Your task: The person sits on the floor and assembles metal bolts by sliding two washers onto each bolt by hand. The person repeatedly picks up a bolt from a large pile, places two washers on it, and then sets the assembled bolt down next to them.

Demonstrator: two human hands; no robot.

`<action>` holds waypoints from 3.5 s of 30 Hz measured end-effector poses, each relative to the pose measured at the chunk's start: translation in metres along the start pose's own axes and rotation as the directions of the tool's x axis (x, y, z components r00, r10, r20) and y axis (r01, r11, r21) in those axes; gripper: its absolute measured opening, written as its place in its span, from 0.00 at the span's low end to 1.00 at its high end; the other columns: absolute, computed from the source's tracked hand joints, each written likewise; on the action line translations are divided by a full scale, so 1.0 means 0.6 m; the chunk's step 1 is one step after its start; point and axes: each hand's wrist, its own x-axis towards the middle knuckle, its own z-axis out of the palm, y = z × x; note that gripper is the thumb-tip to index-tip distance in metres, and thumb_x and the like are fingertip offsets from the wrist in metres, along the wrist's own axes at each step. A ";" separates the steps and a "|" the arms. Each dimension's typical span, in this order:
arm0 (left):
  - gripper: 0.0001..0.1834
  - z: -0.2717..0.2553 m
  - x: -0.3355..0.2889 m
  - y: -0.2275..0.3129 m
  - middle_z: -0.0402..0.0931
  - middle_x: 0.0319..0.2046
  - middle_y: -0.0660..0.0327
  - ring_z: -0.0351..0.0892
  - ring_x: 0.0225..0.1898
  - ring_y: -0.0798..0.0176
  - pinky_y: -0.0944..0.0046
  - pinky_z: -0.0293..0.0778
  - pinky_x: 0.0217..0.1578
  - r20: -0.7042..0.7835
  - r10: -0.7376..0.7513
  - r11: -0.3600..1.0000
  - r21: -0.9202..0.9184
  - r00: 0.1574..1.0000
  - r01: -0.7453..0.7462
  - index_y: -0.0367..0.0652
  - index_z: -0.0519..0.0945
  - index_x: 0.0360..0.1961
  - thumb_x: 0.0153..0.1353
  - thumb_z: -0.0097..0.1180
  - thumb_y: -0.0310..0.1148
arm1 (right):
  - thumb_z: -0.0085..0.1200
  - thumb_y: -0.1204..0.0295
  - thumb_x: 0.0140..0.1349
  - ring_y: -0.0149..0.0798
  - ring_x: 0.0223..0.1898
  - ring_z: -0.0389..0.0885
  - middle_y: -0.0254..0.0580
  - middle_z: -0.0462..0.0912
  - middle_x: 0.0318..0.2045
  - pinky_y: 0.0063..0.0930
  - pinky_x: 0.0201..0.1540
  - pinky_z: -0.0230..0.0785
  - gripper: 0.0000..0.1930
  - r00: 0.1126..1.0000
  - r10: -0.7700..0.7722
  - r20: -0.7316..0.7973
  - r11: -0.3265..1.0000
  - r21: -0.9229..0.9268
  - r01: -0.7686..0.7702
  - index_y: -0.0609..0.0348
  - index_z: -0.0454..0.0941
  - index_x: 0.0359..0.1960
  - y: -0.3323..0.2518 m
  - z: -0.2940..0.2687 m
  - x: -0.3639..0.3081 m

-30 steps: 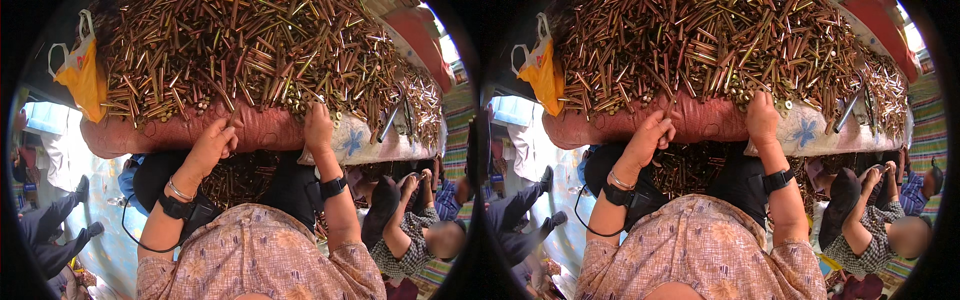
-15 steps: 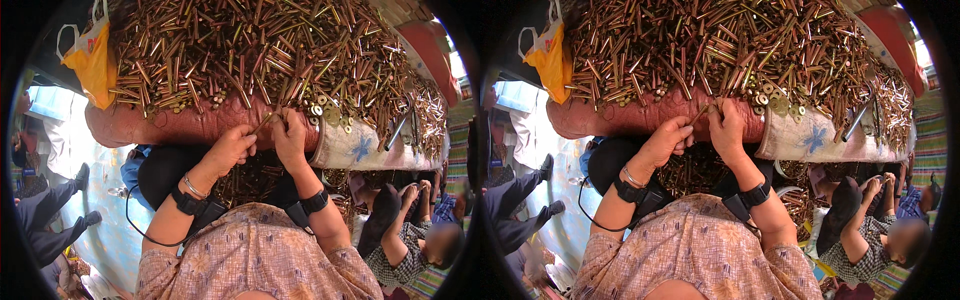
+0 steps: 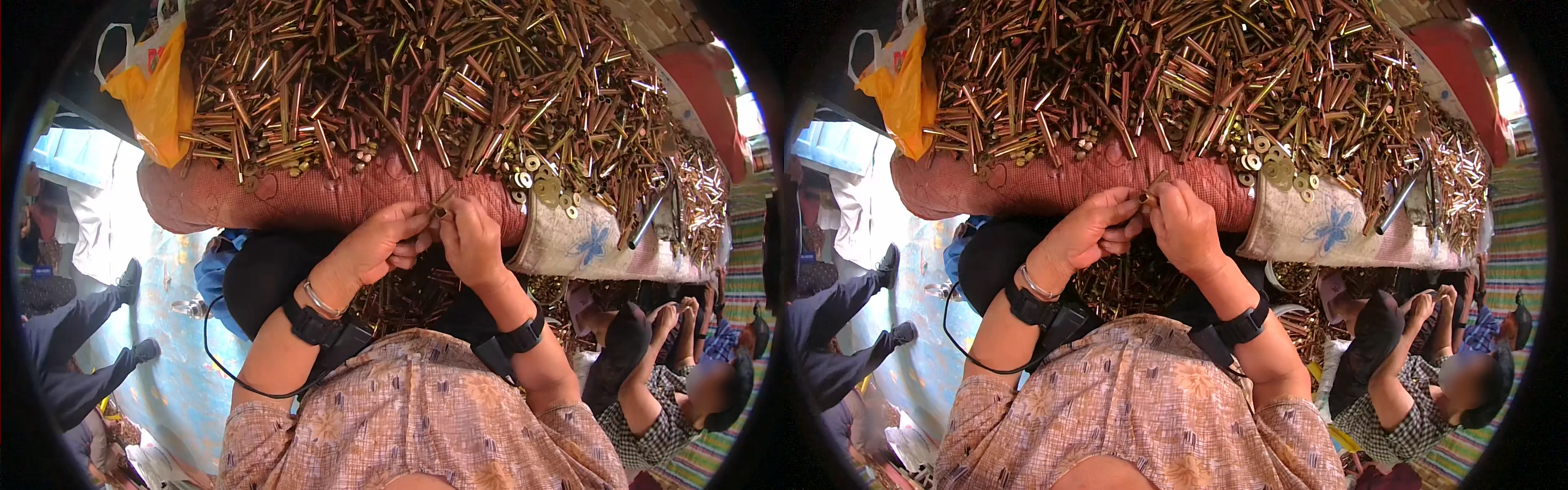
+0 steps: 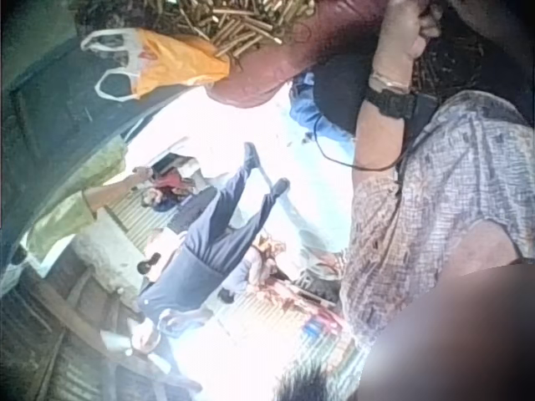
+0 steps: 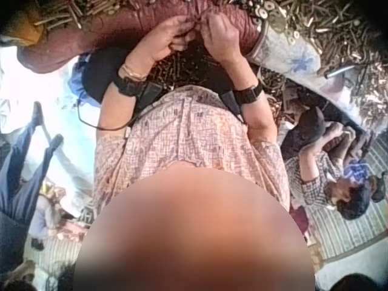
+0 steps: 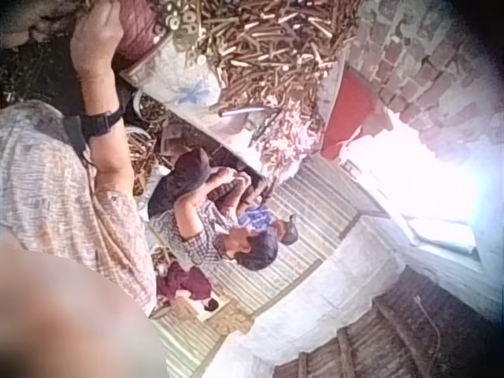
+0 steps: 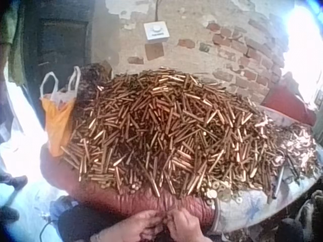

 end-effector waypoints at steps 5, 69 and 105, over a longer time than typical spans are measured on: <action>0.08 0.005 -0.003 -0.002 0.70 0.23 0.69 0.56 0.18 0.81 0.79 0.54 0.17 -0.106 0.024 0.996 0.093 0.994 -0.014 0.41 0.73 0.40 0.68 0.46 0.34 | 0.42 0.72 0.68 0.32 0.33 0.76 0.36 0.78 0.32 0.24 0.33 0.66 0.06 0.761 0.636 0.126 0.506 0.677 -0.535 0.58 0.71 0.41 0.016 -0.024 0.023; 0.08 0.005 -0.067 0.000 0.69 0.22 0.66 0.58 0.16 0.80 0.79 0.54 0.16 -0.259 0.174 0.965 0.236 0.950 -0.113 0.40 0.72 0.36 0.62 0.57 0.31 | 0.51 0.75 0.65 0.24 0.28 0.70 0.32 0.76 0.28 0.18 0.31 0.63 0.05 0.816 0.450 0.362 0.380 0.749 -0.542 0.61 0.74 0.40 -0.002 -0.026 -0.001; 0.06 0.028 -0.077 -0.021 0.68 0.20 0.71 0.62 0.21 0.79 0.75 0.60 0.22 -0.287 0.279 0.763 0.645 0.917 -0.030 0.39 0.74 0.29 0.60 0.56 0.28 | 0.48 0.70 0.68 0.21 0.26 0.64 0.29 0.70 0.25 0.17 0.28 0.58 0.07 0.759 0.500 0.417 0.469 0.606 -0.643 0.62 0.72 0.36 -0.018 -0.017 -0.041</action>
